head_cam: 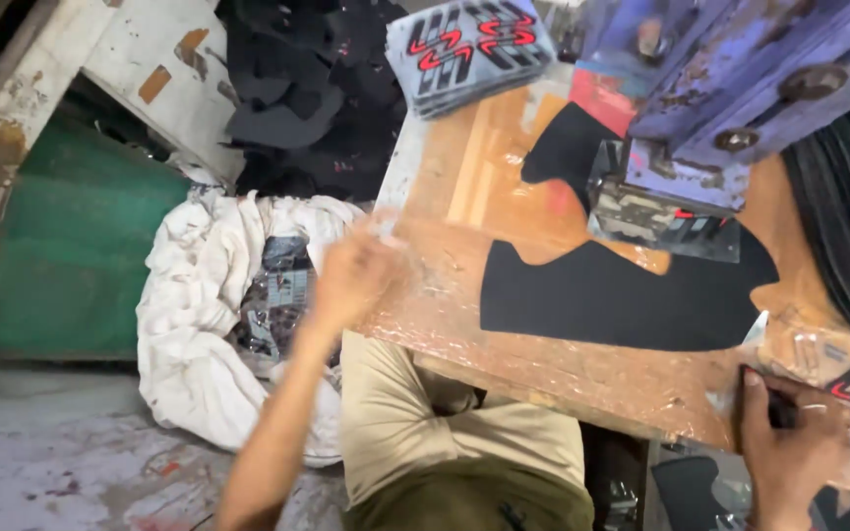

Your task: Aligning and stamping decals onto fabric pieces using a manual press machine.

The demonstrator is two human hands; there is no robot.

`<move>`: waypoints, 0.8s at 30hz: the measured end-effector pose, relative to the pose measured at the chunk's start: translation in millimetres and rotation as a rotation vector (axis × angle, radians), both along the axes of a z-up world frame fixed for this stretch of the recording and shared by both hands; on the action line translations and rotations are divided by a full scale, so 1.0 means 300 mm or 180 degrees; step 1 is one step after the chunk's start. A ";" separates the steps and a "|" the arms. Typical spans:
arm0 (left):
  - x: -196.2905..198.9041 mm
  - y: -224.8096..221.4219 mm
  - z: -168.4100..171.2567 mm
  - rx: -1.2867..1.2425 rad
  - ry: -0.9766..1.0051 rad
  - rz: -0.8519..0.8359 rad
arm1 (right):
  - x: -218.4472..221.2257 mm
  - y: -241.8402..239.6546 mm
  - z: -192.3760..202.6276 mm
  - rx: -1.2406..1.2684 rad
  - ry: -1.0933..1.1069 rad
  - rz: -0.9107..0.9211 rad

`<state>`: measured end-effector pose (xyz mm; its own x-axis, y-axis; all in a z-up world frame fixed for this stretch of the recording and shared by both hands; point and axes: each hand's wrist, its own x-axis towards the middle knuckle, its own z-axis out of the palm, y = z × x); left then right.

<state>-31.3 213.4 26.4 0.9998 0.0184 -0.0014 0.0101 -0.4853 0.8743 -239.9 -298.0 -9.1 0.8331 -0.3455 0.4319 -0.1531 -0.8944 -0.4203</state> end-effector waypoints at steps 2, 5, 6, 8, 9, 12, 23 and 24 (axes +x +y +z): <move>-0.062 -0.203 0.090 -0.0232 -0.0823 -0.0809 | 0.028 0.013 0.017 -0.0610 -0.0102 -0.0199; -0.092 -0.331 0.040 -0.0098 -0.0384 -0.1236 | 0.053 0.048 0.044 -0.1103 -0.0338 0.0000; -0.100 -0.343 0.015 -0.0111 -0.0388 -0.1222 | 0.052 0.011 0.016 -0.1117 -0.0341 0.0013; -0.102 -0.359 -0.026 0.0298 -0.1435 -0.1114 | 0.053 -0.049 -0.047 -0.1038 -0.0434 0.0166; -0.098 -0.356 -0.029 0.0300 -0.1421 -0.1131 | 0.054 -0.043 -0.039 -0.1031 -0.0418 0.0153; -0.106 -0.340 -0.051 -0.0188 -0.1085 -0.0945 | 0.056 -0.009 -0.022 -0.0997 -0.0374 0.0203; 0.400 -0.580 0.070 0.0870 -0.2503 -0.1359 | 0.102 0.103 0.139 -0.0636 -0.0245 -0.0066; 0.484 -0.647 0.000 0.0832 -0.2494 -0.1396 | 0.088 0.104 0.148 -0.0655 -0.0222 -0.0108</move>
<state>113.8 19.2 26.3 0.6315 -0.4562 0.6270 -0.7666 -0.4884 0.4168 -213.5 -266.7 35.4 0.7882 -0.2713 0.5523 -0.1615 -0.9573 -0.2399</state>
